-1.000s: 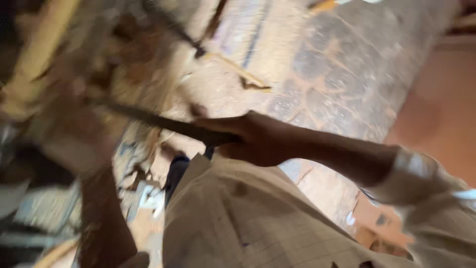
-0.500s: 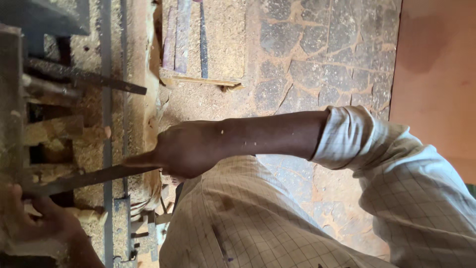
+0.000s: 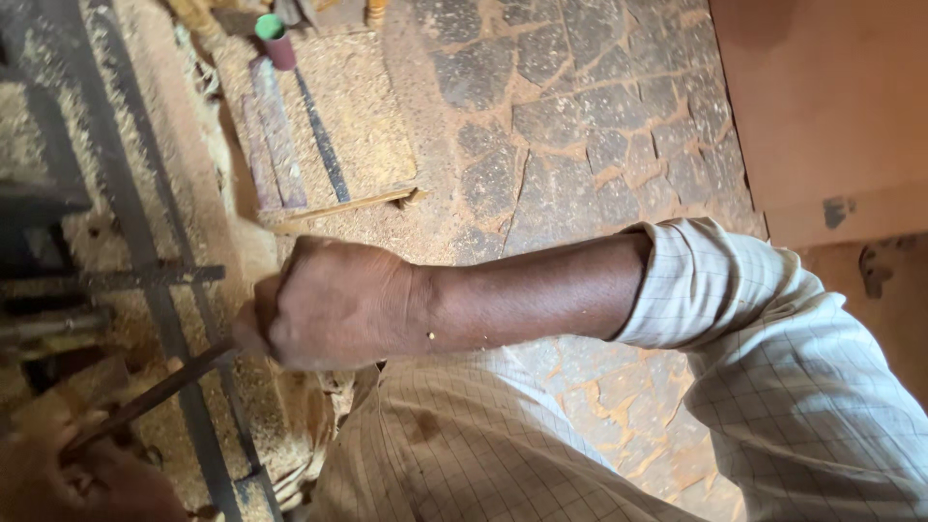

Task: The person shapes a rotating wooden rod on a lathe using a chisel. They hold the chisel with both hands and guide it along the spinning wood to carve decorative grooves and contours.

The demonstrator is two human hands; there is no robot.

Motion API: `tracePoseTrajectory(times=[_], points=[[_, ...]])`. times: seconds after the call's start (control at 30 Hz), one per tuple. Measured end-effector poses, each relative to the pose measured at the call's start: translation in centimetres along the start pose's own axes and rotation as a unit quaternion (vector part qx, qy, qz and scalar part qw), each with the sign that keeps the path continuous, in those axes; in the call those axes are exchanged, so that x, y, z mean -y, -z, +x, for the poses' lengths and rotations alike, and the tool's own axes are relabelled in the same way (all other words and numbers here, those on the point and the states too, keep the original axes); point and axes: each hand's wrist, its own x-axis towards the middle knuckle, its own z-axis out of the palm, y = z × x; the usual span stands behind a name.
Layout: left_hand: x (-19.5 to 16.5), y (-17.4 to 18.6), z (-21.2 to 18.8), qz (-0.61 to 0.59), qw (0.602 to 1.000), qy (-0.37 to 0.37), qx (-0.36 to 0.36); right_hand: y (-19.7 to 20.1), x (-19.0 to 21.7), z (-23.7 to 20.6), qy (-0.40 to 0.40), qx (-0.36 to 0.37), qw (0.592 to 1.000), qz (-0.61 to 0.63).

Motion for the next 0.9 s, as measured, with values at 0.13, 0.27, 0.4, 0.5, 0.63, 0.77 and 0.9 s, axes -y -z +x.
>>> tracePoseTrajectory(times=[0.13,0.27,0.4,0.5,0.63,0.77,0.9], points=[[-6.5,-1.1,4.8,0.166,0.978,-0.126,0.024,-2.0,-1.4,-2.4,-0.053,0.117,0.992,0.017],[-15.6,-1.9,7.7,-0.052,0.966,-0.212,0.141,-6.0,-2.2,-4.1,-0.022,0.289,0.957,-0.002],[-25.6,-3.7,6.0,-0.242,0.847,-0.44,0.175,-11.6,-2.6,-4.5,-0.014,0.421,0.907,0.001],[-31.3,-6.3,5.0,-0.326,0.803,-0.459,0.195,-14.9,-2.8,-4.6,-0.02,0.48,0.877,0.017],[-34.9,-8.4,3.8,-0.359,0.79,-0.407,0.284,-17.2,-1.6,-6.1,-0.046,0.524,0.85,0.041],[-35.6,-10.0,1.4,-0.365,0.77,-0.376,0.364,-19.0,-1.4,-6.5,-0.07,0.533,0.841,0.062],[-35.2,-14.0,0.6,-0.468,0.806,-0.197,0.304,-20.1,-1.4,-7.1,-0.079,0.537,0.836,0.074]])
